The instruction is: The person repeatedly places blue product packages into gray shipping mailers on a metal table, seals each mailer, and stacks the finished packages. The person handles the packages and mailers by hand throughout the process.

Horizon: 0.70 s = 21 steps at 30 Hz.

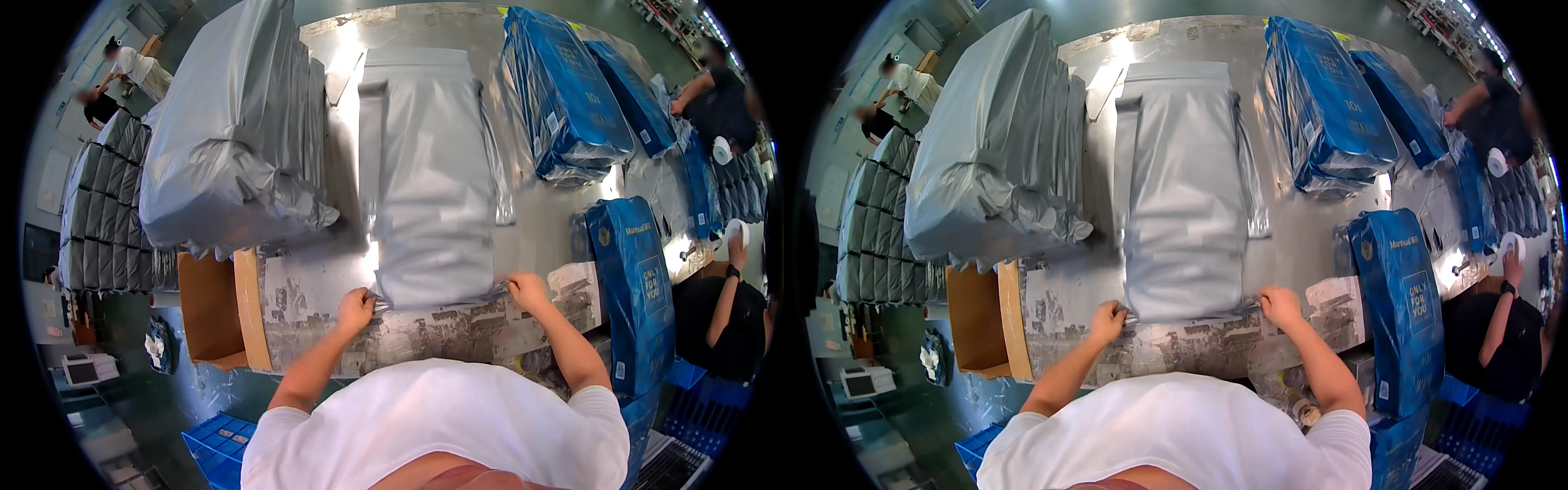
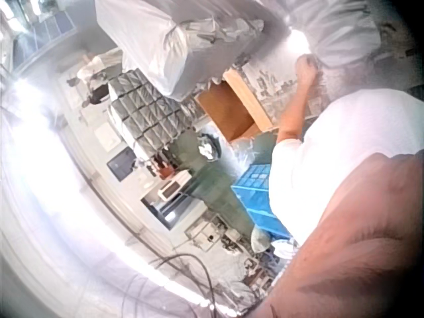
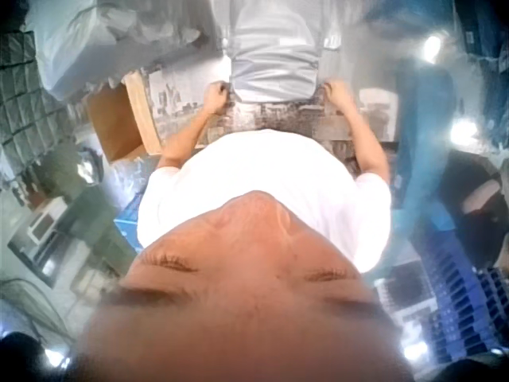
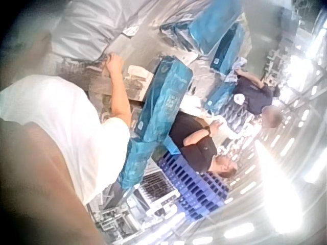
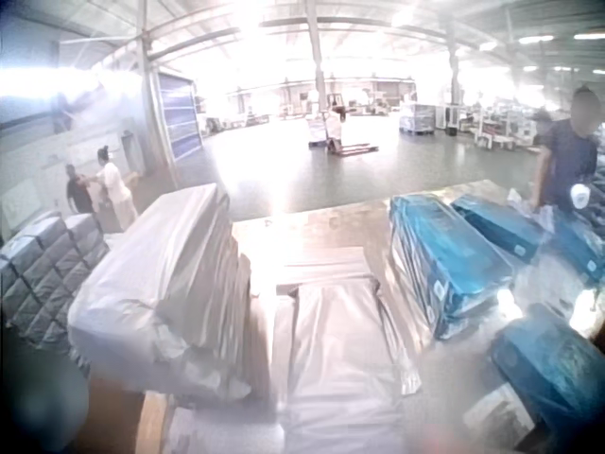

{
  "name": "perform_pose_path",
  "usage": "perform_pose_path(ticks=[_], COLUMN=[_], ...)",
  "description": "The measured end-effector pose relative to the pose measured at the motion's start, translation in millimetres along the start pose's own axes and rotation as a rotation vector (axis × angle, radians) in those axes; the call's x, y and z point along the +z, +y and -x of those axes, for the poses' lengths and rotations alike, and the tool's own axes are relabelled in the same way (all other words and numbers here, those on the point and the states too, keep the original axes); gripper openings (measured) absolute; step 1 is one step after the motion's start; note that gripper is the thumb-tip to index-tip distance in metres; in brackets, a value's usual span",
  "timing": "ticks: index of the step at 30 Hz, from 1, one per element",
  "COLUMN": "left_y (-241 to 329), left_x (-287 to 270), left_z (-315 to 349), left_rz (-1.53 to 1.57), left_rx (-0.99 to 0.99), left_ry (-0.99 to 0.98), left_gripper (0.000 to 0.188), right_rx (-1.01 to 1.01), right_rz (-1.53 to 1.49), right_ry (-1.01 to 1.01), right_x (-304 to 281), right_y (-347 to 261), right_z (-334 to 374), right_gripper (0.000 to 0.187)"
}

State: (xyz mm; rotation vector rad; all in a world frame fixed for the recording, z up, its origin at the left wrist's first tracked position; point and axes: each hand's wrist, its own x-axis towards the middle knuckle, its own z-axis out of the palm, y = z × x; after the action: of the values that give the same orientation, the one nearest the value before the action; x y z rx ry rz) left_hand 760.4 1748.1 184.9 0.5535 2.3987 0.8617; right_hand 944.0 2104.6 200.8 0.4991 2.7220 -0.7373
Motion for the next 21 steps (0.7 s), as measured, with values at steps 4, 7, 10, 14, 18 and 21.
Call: perform_pose_path(ticks=[4, 7, 10, 14, 18, 21], left_y=[-13.5, -1.9, -29.8, -32.7, -20.4, -23.4], left_x=[24.8, 18.9, 35.7, 30.0, 18.5, 16.3], left_z=[28.0, 44.2, 49.3, 57.2, 66.7, 62.4], left_rz=[-0.066, 0.148, 0.479, 0.700, 0.869, 0.810], left_rx=[-0.081, -0.125, -0.231, -0.305, -0.346, -0.239], left_ry=[0.029, -0.043, -0.089, -0.104, -0.167, -0.235], left_gripper=[0.026, 0.030, 0.026, 0.016, 0.011, 0.011], right_rx=[0.204, -0.238, -0.311, -0.297, -0.354, -0.460], right_rz=[0.065, 0.148, 0.104, -0.148, -0.216, -0.590], right_ry=[-0.225, -0.321, -0.278, 0.138, -0.103, 0.395], right_x=[32.8, 74.6, 70.6, 79.2, 104.9, 114.5], right_y=[9.6, 12.3, -73.2, -111.9, -139.0, -215.2], right_z=[60.6, 85.5, 51.9, 24.3, 40.1, 19.0], right_gripper=[0.019, 0.026, 0.026, 0.017, 0.017, 0.010])
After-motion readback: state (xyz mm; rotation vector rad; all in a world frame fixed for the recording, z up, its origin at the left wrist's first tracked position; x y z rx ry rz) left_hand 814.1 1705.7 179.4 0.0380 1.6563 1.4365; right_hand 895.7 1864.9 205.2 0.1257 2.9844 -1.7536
